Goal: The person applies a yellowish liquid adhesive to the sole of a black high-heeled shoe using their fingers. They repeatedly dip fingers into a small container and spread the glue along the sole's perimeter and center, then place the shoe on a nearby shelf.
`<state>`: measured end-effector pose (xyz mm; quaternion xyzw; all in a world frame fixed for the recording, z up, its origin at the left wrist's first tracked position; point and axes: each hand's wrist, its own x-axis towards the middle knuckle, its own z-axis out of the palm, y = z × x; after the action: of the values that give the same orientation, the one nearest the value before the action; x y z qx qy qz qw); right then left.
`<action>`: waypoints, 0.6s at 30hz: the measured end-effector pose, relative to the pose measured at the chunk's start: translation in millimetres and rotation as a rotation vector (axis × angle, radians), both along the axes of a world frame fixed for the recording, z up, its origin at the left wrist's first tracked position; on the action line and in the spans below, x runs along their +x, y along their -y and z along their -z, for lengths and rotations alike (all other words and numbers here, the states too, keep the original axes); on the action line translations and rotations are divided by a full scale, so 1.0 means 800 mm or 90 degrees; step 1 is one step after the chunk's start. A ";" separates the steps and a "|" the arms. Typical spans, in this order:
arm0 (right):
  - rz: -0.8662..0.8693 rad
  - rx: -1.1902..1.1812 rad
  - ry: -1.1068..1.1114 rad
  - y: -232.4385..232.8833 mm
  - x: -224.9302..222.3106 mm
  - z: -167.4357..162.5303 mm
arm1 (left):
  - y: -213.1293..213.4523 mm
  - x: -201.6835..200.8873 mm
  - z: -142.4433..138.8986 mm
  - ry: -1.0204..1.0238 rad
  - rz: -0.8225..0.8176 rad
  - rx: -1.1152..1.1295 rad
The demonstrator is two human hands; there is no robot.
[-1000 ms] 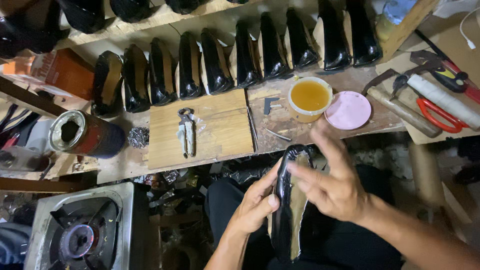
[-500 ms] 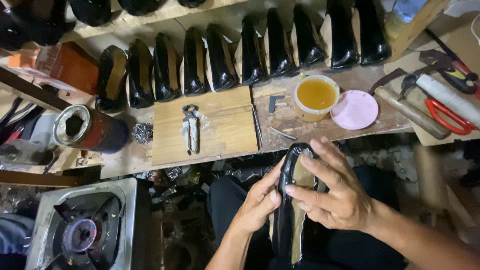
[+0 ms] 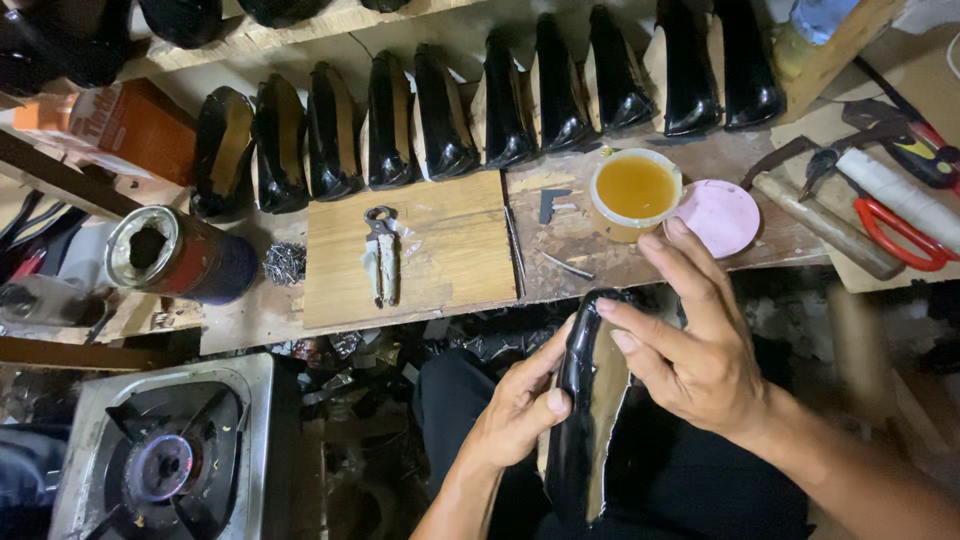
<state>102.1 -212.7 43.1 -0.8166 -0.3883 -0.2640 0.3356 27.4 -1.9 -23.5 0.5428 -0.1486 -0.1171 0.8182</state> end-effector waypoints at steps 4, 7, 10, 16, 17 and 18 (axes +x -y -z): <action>0.000 -0.003 -0.062 0.009 0.009 0.001 | 0.002 0.003 0.011 0.005 -0.051 -0.014; 0.063 -0.059 -0.092 0.019 0.040 0.008 | -0.001 0.006 0.016 -0.009 -0.087 -0.038; 0.136 -0.124 -0.094 0.022 0.086 0.021 | -0.006 0.003 0.015 0.009 -0.082 -0.007; 0.190 -0.273 -0.098 0.037 0.157 0.055 | -0.004 -0.005 0.006 -0.004 -0.051 -0.001; 0.187 -0.257 -0.085 0.040 0.160 0.060 | -0.005 -0.006 0.006 0.002 -0.050 -0.004; 0.183 -0.241 -0.071 0.043 0.158 0.063 | -0.006 -0.007 0.006 0.005 -0.050 -0.003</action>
<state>228.7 -246.8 -6.9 -0.9251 -0.2917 -0.1862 0.1562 21.9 2.6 -28.0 0.5466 -0.1308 -0.0820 0.8230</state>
